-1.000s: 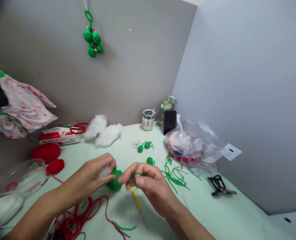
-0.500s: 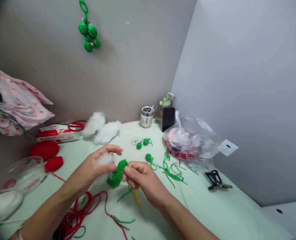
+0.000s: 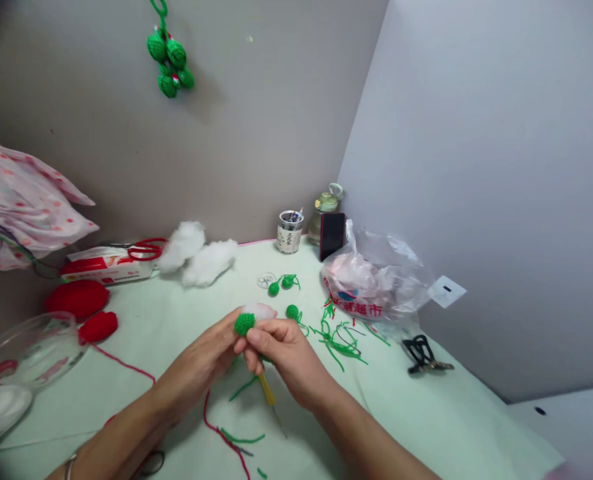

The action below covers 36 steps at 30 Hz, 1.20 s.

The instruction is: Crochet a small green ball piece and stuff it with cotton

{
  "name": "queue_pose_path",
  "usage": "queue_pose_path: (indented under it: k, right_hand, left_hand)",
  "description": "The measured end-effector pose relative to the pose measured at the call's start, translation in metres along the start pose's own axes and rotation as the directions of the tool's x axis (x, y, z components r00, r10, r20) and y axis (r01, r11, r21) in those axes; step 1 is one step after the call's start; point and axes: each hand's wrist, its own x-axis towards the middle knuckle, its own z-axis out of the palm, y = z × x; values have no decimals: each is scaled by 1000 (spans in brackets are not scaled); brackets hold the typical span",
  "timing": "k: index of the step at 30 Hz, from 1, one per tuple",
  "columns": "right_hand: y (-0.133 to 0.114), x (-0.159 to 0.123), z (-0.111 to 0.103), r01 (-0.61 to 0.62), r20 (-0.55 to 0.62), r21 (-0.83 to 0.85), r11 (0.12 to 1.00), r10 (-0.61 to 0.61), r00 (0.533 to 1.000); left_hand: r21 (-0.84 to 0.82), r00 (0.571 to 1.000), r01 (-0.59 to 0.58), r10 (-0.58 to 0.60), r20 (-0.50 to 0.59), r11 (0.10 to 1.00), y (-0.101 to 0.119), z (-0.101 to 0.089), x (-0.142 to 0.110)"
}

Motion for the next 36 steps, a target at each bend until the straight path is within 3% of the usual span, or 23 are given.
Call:
queue_pose_path:
  k: [2,4,7,10,14,20,25,28,31,36]
  right_hand:
    - [-3,-1,0,-6,-26,-41,999,4,1000]
    - [-6,-2,-1,-2,-88,-109,994,-7,996]
    - [-8,0,-2,-20,-230,-242,970,-38,973]
    - [-6,2,-4,-17,-305,-384,923,-110,946]
    - [-1,2,-3,38,-228,-564,825,-199,953]
    - [0,-5,0,115,-95,-736,667,-269,958]
    - [6,-6,0,216,43,-904,370,-423,905]
    - [12,-6,1,292,156,-929,228,-474,866]
    - [14,-7,2,322,194,-923,208,-473,860]
    - [10,-5,2,317,168,-909,269,-460,872]
  left_hand:
    - [165,996,-87,80,47,983,7,-14,5]
    - [252,992,-107,120,-39,962,14,-27,8]
    - [203,982,-96,126,-141,974,23,-41,8]
    - [139,995,-64,73,-61,988,29,-44,3]
    - [258,997,21,-40,69,966,25,-34,-1]
    - [419,992,-25,75,-104,908,15,-22,1]
    - [586,964,-68,205,-170,807,15,-20,2]
    - [581,977,-46,158,-144,813,17,-24,2]
    - [502,990,41,32,-135,864,20,-28,2]
    - [563,985,16,85,-153,827,22,-26,0]
